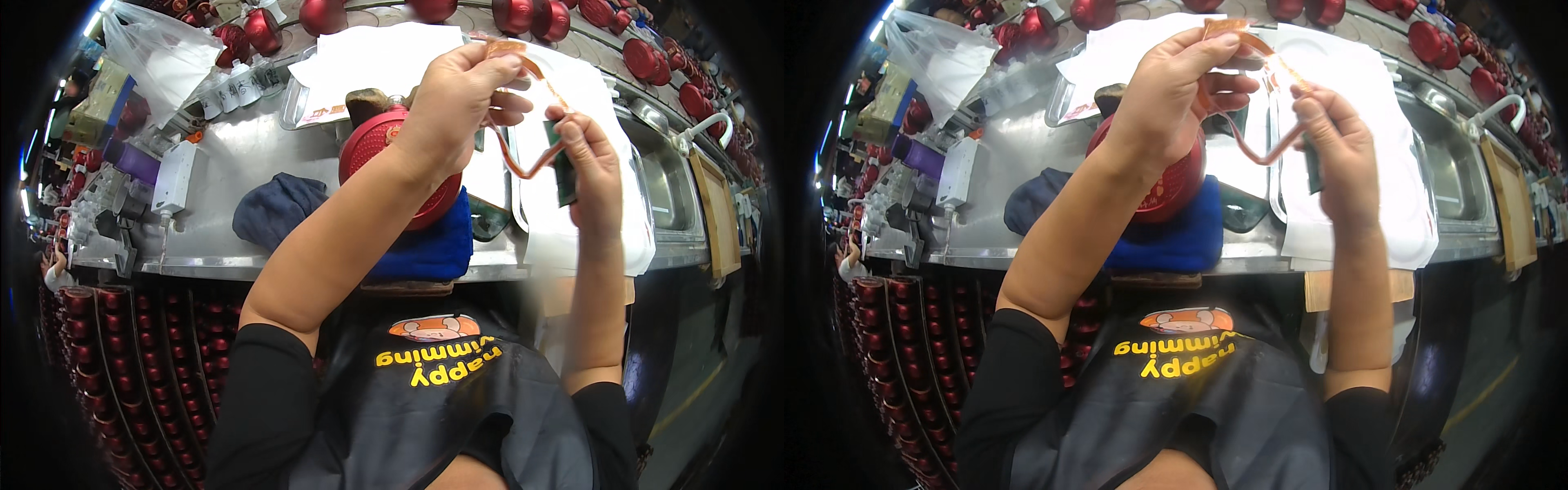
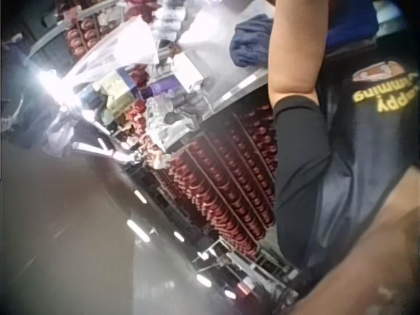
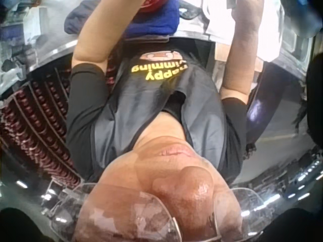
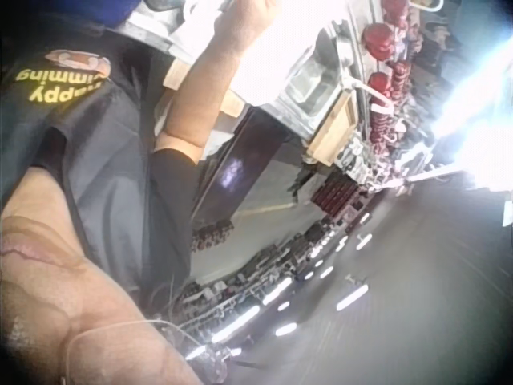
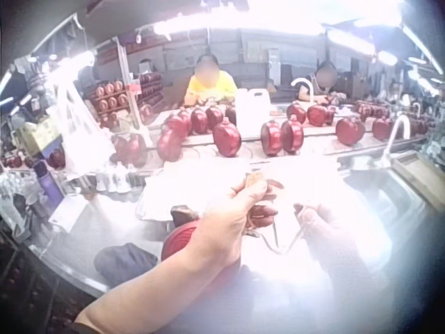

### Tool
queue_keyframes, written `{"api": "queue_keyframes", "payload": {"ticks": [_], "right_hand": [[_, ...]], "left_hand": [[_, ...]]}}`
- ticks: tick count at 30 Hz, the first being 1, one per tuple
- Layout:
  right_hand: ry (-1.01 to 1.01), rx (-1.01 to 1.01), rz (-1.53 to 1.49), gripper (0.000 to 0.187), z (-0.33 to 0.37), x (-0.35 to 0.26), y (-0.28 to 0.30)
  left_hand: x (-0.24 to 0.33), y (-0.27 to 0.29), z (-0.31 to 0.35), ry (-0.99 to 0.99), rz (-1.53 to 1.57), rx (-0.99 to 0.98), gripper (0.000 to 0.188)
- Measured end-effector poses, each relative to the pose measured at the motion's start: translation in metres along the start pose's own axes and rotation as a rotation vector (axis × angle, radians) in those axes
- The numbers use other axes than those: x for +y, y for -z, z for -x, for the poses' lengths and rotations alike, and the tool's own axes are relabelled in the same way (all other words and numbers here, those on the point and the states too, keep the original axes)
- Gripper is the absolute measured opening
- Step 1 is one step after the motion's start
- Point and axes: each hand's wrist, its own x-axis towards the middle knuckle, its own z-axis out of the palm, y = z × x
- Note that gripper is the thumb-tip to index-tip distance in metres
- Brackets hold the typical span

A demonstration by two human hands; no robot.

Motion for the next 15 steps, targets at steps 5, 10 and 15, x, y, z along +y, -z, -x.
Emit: {"api": "queue_keyframes", "payload": {"ticks": [5,10,15], "right_hand": [[-0.458,0.049,0.452,0.022,-0.036,0.001,0.084],[-0.456,0.027,1.692,0.029,-0.056,0.065,0.128],[-0.079,-0.107,1.644,0.018,-0.054,0.033,0.111]], "left_hand": [[-0.009,0.015,0.026,0.200,-0.108,-0.016,0.036],[-0.003,0.013,0.073,0.129,-0.727,-0.160,0.060],[0.031,0.040,0.080,0.043,-0.756,-0.164,0.028]]}}
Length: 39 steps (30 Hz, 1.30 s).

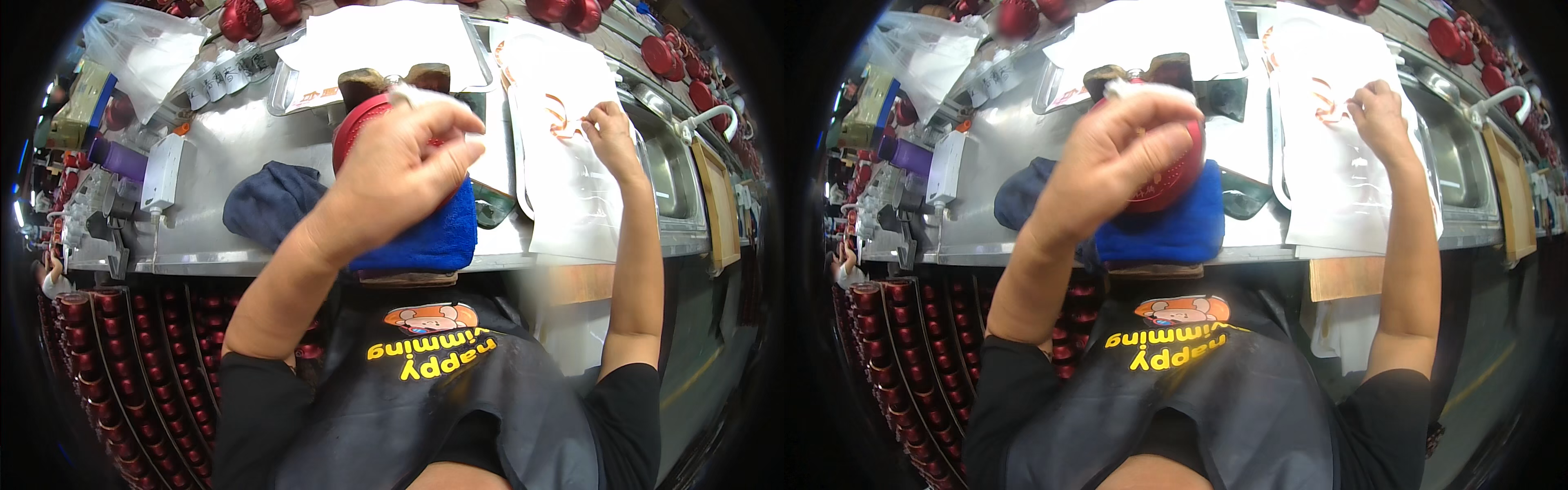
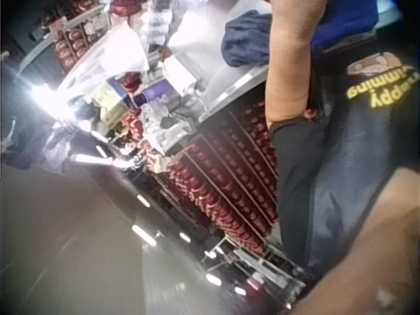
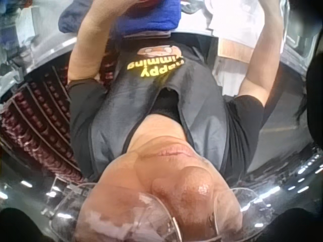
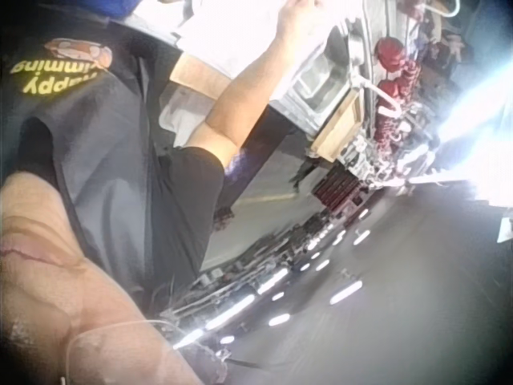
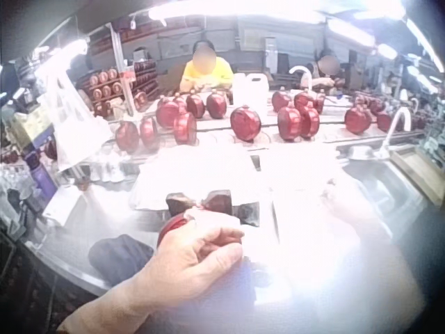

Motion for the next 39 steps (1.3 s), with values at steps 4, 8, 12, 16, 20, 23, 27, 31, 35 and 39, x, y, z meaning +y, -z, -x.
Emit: {"api": "queue_keyframes", "payload": {"ticks": [4,8,12,16,20,23,27,31,35,39], "right_hand": [[0.543,0.133,-0.211,0.006,0.005,-0.048,0.079],[0.783,0.143,-0.216,0.007,0.010,-0.106,0.141],[0.911,0.197,-0.260,0.009,0.019,-0.140,0.163],[0.851,0.005,-0.534,0.012,0.030,-0.157,0.148],[0.728,-0.170,-0.750,0.006,0.034,-0.173,0.114],[0.633,-0.275,-0.899,0.011,0.030,-0.184,0.089],[0.551,-0.212,-0.934,0.020,0.016,-0.200,0.062],[0.458,-0.091,-0.839,0.023,0.007,-0.214,0.045],[0.464,0.076,-0.657,0.020,0.005,-0.222,0.037],[0.424,0.139,-0.598,0.018,0.004,-0.226,0.032]], "left_hand": [[-0.002,0.013,-0.045,-0.508,-0.248,0.222,0.031],[0.008,0.007,-0.088,-0.428,-0.276,-0.040,0.061],[0.020,0.020,-0.079,-0.293,-0.037,-0.357,0.054],[0.021,0.028,-0.043,-0.170,0.044,-0.285,0.036],[0.015,0.044,-0.010,-0.065,0.084,-0.203,0.024],[0.010,0.052,0.006,-0.032,-0.014,-0.027,0.018],[-0.004,0.060,0.017,0.241,0.035,0.128,0.019],[-0.029,0.060,0.008,-0.026,-0.286,0.402,0.019],[-0.052,0.055,0.001,-0.020,-0.369,0.519,0.017],[-0.066,0.052,-0.002,-0.002,-0.372,0.576,0.016]]}}
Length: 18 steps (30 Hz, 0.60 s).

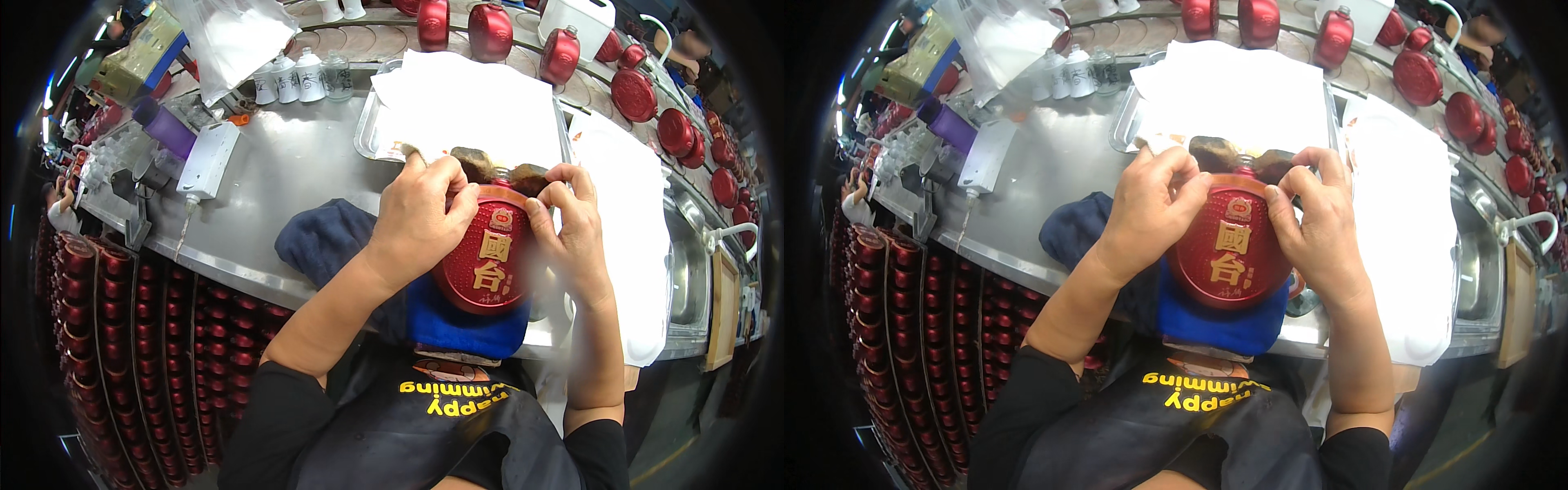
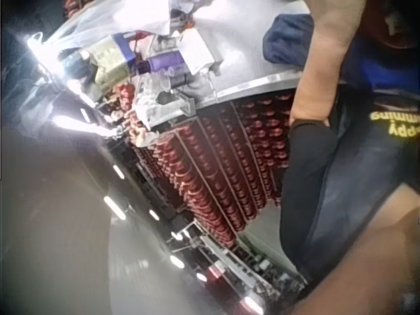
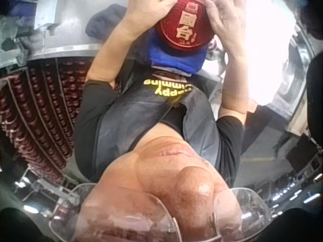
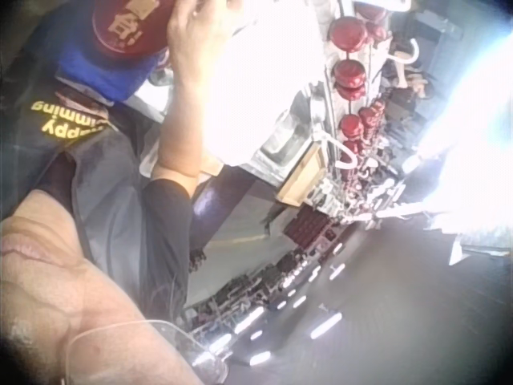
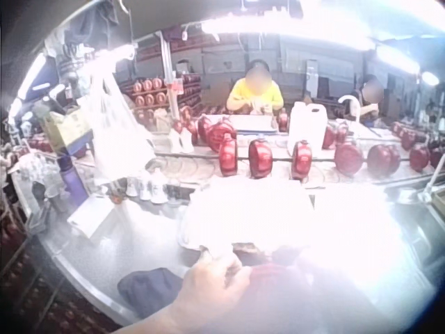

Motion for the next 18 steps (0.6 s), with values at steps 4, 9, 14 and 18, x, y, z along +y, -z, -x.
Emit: {"api": "queue_keyframes", "payload": {"ticks": [4,9,14,18], "right_hand": [[0.016,0.023,0.016,0.015,-0.002,0.003,-0.004],[0.039,0.047,0.059,0.006,-0.003,0.008,-0.008],[0.118,0.063,-0.027,0.030,0.009,0.005,-0.007],[0.172,-0.018,0.064,0.037,0.019,0.004,-0.003]], "left_hand": [[-0.004,-0.002,-0.001,-0.005,0.031,0.007,0.016],[-0.002,0.000,0.001,0.025,0.026,0.000,0.016],[0.001,0.001,0.003,0.054,0.059,-0.024,0.017],[0.000,0.000,0.003,0.059,0.070,-0.031,0.017]]}}
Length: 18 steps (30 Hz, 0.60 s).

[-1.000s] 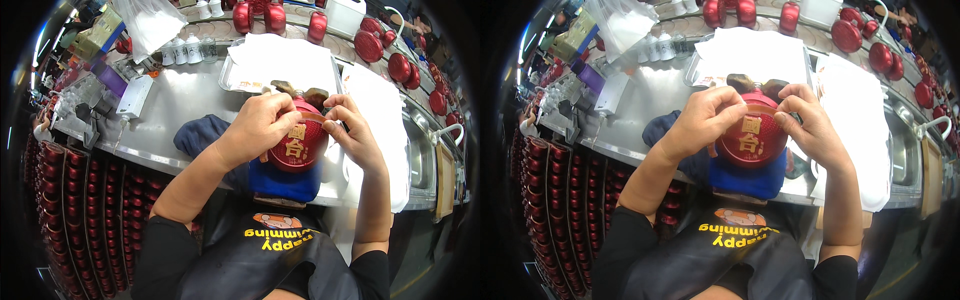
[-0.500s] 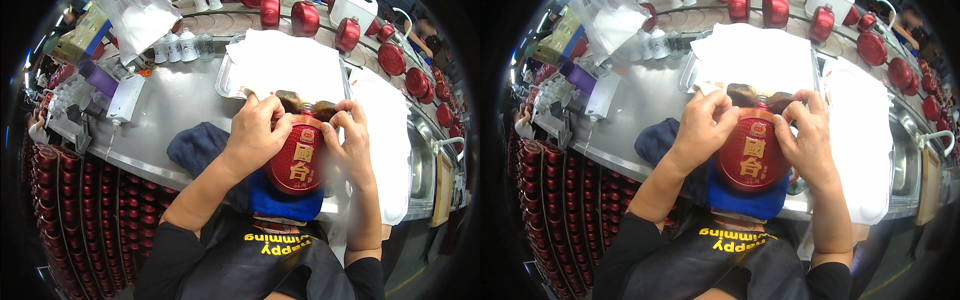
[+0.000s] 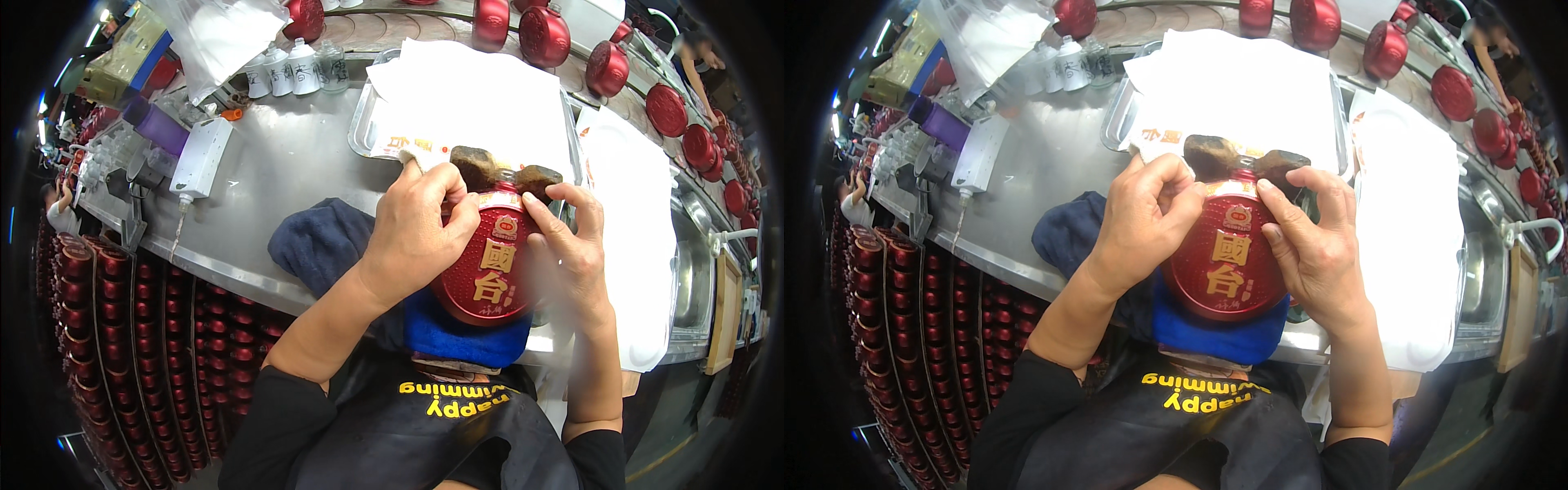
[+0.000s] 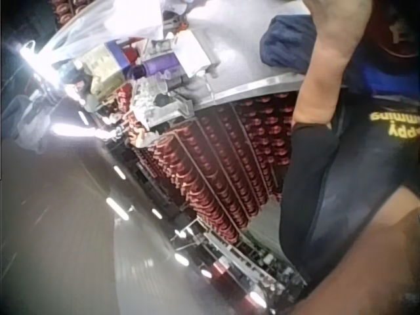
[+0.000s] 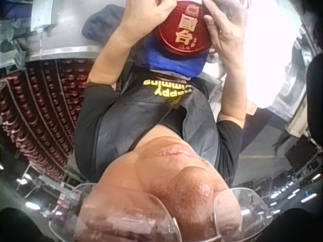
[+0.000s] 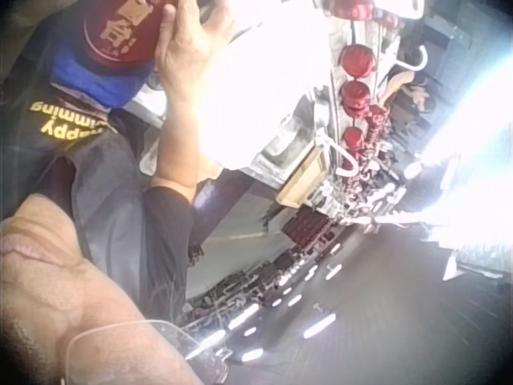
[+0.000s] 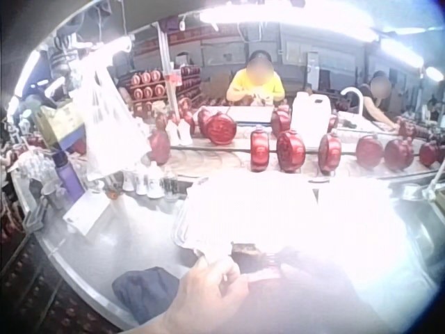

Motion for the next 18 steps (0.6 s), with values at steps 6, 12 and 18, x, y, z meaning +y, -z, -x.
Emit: {"api": "queue_keyframes", "payload": {"ticks": [6,12,18], "right_hand": [[0.060,0.013,0.031,0.037,0.0017,-0.0010,-0.0018],[0.087,0.031,0.034,0.036,0.0023,-0.0013,-0.0031],[0.082,0.041,0.035,0.038,0.0013,-0.0032,-0.0039]], "left_hand": [[-0.0012,-0.0007,-0.0002,0.014,0.019,-0.013,0.017],[-0.0023,-0.0013,-0.0005,-0.011,0.006,-0.012,0.017],[-0.0023,-0.0021,-0.0006,-0.019,0.015,-0.006,0.017]]}}
